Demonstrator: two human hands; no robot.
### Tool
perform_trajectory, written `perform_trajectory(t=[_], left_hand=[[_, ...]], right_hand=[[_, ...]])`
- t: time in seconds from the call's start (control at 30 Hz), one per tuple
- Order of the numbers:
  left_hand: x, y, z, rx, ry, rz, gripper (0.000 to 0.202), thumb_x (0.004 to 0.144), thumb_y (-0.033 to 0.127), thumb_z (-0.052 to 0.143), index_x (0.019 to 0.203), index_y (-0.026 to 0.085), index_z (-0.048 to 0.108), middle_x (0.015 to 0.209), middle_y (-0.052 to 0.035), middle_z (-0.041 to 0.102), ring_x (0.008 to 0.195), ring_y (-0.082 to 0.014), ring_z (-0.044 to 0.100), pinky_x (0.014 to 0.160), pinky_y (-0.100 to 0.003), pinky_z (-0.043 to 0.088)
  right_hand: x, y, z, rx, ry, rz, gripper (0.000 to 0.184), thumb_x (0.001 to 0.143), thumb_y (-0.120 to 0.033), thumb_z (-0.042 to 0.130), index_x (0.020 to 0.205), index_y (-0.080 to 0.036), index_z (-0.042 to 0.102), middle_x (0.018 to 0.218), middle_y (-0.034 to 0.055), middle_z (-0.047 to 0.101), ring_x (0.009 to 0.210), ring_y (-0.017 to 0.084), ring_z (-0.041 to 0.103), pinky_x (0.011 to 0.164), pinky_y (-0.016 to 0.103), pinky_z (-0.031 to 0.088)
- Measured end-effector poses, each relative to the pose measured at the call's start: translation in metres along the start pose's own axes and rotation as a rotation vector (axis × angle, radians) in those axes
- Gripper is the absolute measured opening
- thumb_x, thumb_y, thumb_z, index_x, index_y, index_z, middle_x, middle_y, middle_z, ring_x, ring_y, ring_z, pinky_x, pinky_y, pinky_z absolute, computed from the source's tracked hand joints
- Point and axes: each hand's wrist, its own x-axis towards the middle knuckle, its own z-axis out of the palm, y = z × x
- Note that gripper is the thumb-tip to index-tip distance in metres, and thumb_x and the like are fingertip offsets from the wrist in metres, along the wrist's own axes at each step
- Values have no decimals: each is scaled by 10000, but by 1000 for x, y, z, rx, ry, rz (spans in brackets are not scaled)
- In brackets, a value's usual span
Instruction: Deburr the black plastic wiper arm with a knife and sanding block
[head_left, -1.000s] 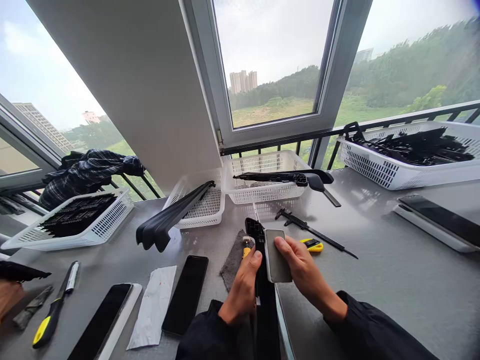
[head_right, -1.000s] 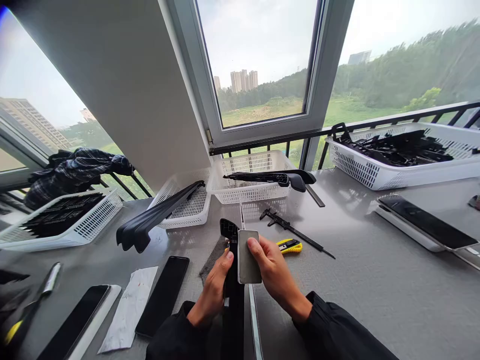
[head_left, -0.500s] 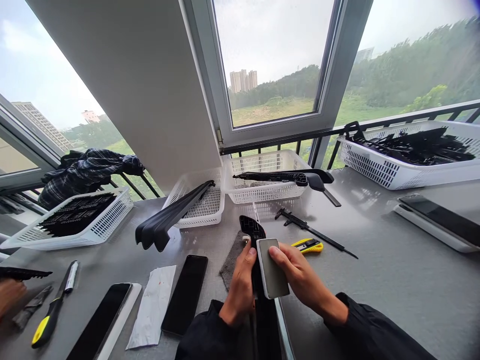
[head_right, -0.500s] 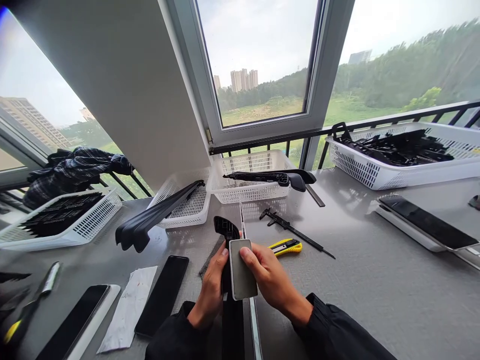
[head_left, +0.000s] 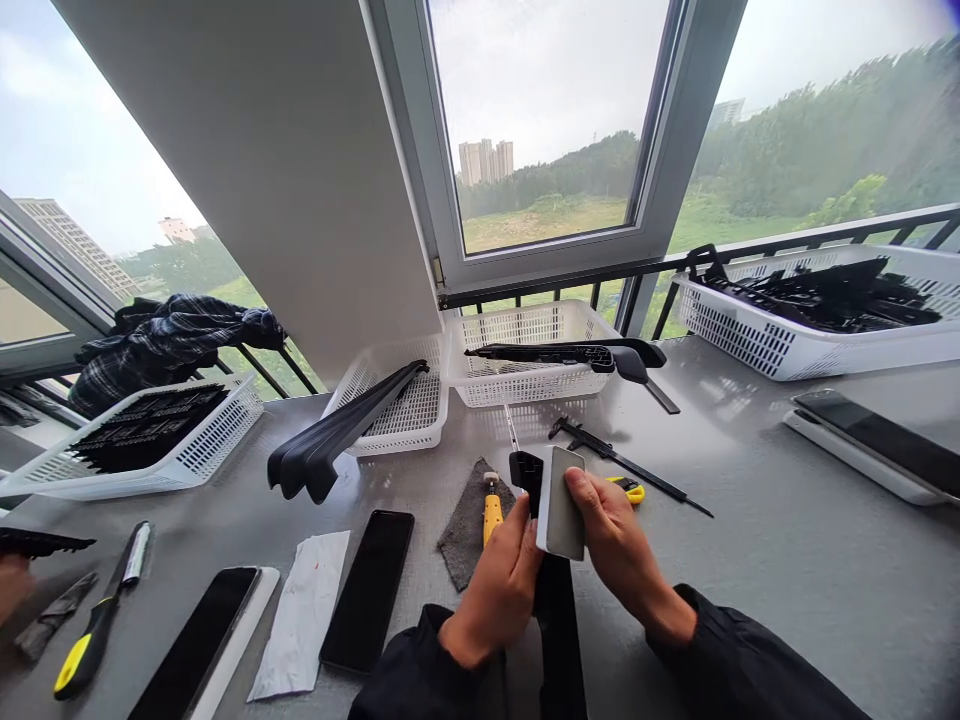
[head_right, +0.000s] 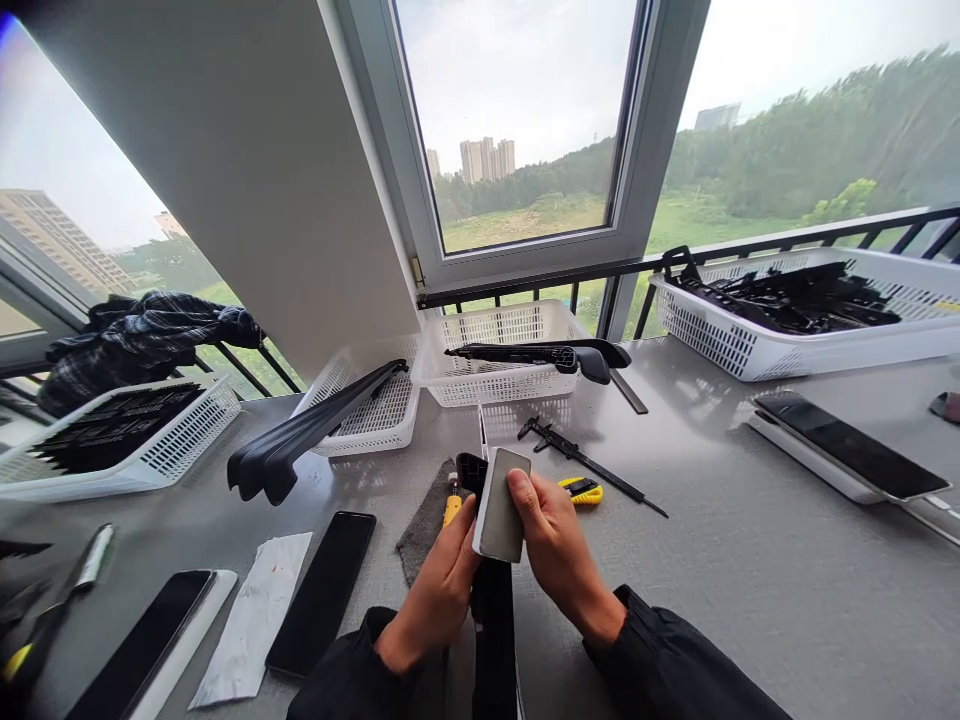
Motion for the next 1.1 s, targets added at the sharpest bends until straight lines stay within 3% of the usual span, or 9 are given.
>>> perform_trajectory(t=[0.2,0.33,0.43,0.53,0.6,0.73,0.93,1.1], left_hand=[[2,-1,-2,158,-104,-19,527,1095,588,473,1245,166,751,1003,-136,771,954,-321,695,1012,-457,523],[4,2,-3,94,-125,25,477,1083,607,505,1185,198,729,1035,-111,743,935,-286,657,953,-394,511],[3,4,-3,110,-162,7,510,1083,639,485,1176,189,705,828,-43,652,730,-217,550,746,-330,461],[1,4,-1,152,-283,-44,546,1089,656,450,1216,177,680,651,49,444,570,-154,353,586,-303,292],[-1,3,0,180,-332,-54,512,1094,628,460,1220,184,681,634,63,397,556,-145,322,567,-308,243],[-1,3,1,210,-338,-49,464,1085,603,489,1106,189,698,645,57,394,561,-143,335,559,-312,239],[-1,6,2,76,-324,-81,562,1053,686,518,1161,167,704,650,62,370,578,-131,295,549,-289,219],[-2,-3,6,-64,-168,-87,604,994,749,600,1096,162,700,688,40,446,597,-121,359,559,-267,282]], right_hand=[[0,4,-1,-5,120,-21,756,850,-980,536,659,-254,446,600,-35,405,551,129,310,454,265,308],[-1,5,-1,-116,32,-140,716,942,-894,521,658,-237,499,611,-15,469,579,142,372,495,268,326],[3,0,-8,-172,63,-197,704,959,-862,538,651,-230,530,615,-12,470,584,141,365,494,268,305],[7,-6,-15,-117,187,-188,704,947,-886,527,683,-233,544,605,-26,439,558,133,314,464,269,269],[8,-10,-16,-90,201,-199,707,934,-897,533,689,-234,540,609,-26,447,559,133,325,464,268,277],[5,-10,-14,-126,105,-264,705,911,-887,587,672,-224,566,641,-7,501,610,149,410,515,271,347],[6,-6,-15,-22,197,-196,644,925,-848,615,789,-219,646,671,-18,504,609,148,395,507,266,344],[8,-10,-13,4,-11,-179,604,925,-791,655,746,-214,647,758,6,530,658,158,450,534,254,410]])
